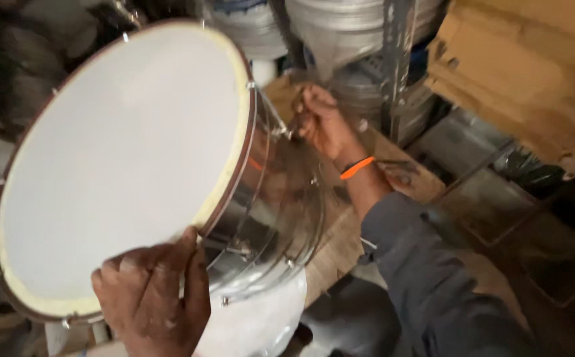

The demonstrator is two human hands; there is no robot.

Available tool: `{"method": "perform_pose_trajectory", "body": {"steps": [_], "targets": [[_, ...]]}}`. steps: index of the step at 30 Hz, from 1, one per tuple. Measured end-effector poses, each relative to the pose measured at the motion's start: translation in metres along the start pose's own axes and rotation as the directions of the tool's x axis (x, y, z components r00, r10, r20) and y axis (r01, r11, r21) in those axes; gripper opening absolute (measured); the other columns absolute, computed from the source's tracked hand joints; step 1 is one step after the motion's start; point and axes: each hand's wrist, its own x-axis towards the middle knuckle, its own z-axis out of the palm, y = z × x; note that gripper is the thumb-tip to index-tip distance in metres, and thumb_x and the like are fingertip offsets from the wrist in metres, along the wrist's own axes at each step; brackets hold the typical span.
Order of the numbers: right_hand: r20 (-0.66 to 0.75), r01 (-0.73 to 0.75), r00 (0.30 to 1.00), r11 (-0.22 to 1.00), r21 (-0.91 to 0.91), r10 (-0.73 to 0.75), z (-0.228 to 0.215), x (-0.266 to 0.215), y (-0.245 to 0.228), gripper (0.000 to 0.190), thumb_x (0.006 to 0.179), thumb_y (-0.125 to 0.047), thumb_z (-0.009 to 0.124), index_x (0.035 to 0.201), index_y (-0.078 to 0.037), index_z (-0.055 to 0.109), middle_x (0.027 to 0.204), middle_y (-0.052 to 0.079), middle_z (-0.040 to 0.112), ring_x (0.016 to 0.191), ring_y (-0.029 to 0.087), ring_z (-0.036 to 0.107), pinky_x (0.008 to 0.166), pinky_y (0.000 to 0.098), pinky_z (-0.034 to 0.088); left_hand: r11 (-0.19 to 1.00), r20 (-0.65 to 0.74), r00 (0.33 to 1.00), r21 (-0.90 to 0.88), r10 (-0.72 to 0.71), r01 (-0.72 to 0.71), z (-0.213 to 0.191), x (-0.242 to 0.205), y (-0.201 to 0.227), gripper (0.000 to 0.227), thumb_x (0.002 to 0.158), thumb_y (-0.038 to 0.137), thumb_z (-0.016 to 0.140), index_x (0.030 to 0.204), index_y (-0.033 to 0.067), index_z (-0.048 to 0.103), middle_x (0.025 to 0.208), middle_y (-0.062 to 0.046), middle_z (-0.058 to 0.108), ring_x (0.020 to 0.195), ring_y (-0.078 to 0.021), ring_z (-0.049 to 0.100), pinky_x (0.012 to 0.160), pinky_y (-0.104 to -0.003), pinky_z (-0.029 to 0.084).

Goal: The person assembles a metal drum by attaching a white drumhead to the shell. They use a wrench to tighten the tension rods around the rim and pliers to secure the metal hoops. The person works methodically around the drum, ensuring the head is evenly tensioned.

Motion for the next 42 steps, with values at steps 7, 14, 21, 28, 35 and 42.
{"method": "perform_pose_trajectory", "body": {"steps": [7,14,21,28,35,42], "targets": [[-0.241,0.347,0.856,0.853,-0.389,-0.458,0.023,-0.065,-0.009,0.022,0.111,-0.027,0.051,0.116,-0.006,0.052,0.099,0.008,0.064,0.072,0.018,0.069,0.064,0.0279,0.050,1.000,-0.052,0.999,-0.013,0.003,-0.004,0.006,-0.004,-0.002,0.026,0.084,0.009,0.085,0.104,0.0138,0.071,0.096,-0.003,0.062,0.085,-0.0256,0.061,0.073,-0.042,0.042],[0.117,0.572,0.734,0.517,-0.637,-0.669,0.071,-0.095,0.004,0.023,0.118,-0.026,0.045,0.117,-0.003,0.046,0.115,0.014,0.061,0.095,0.024,0.071,0.090,0.0343,0.060,0.998,-0.019,0.999,-0.031,0.050,-0.051,0.003,0.001,-0.005,0.026,0.082,0.008,0.086,0.105,0.0103,0.073,0.093,-0.005,0.059,0.080,-0.0226,0.058,0.070,-0.039,0.041],[0.029,0.532,0.731,0.544,-0.649,-0.681,0.061,-0.083,0.015,0.027,0.116,-0.034,0.043,0.111,-0.008,0.047,0.095,0.010,0.061,0.079,0.022,0.063,0.073,0.0340,0.050,0.998,-0.093,0.995,0.052,0.041,-0.037,0.008,-0.006,0.001,0.023,0.085,0.012,0.085,0.105,0.0121,0.073,0.090,-0.001,0.059,0.079,-0.0221,0.057,0.071,-0.040,0.040],[-0.146,-0.008,0.989,0.998,-0.061,-0.001,-0.007,0.016,0.000,0.014,0.107,-0.026,0.058,0.115,-0.016,0.055,0.088,0.000,0.059,0.060,0.010,0.050,0.056,0.0295,0.050,0.998,0.017,1.000,0.064,0.000,-0.001,0.003,0.010,0.003,0.030,0.082,0.011,0.084,0.111,0.0151,0.079,0.092,-0.003,0.067,0.075,-0.0226,0.055,0.068,-0.040,0.041],[-0.048,0.047,0.994,0.800,-0.598,-0.094,0.021,-0.132,-0.021,0.035,0.109,-0.027,0.049,0.138,-0.009,0.049,0.075,0.002,0.056,0.055,0.011,0.051,0.050,0.0284,0.044,0.956,-0.158,0.975,-0.269,-0.159,0.113,-0.037,-0.032,-0.027,0.028,0.092,0.005,0.076,0.120,0.0044,0.072,0.105,-0.009,0.069,0.092,-0.0252,0.064,0.078,-0.038,0.049],[-0.077,-0.106,0.989,0.247,-0.963,0.124,0.019,-0.208,0.028,0.059,0.100,-0.019,0.051,0.157,-0.015,0.035,0.075,0.010,0.067,0.056,0.017,0.065,0.057,0.0303,0.055,0.989,-0.108,0.984,-0.072,-0.140,0.133,-0.064,-0.066,-0.071,0.036,0.081,0.018,0.082,0.113,0.0059,0.073,0.112,-0.013,0.069,0.106,-0.0323,0.067,0.088,-0.042,0.055]]}}
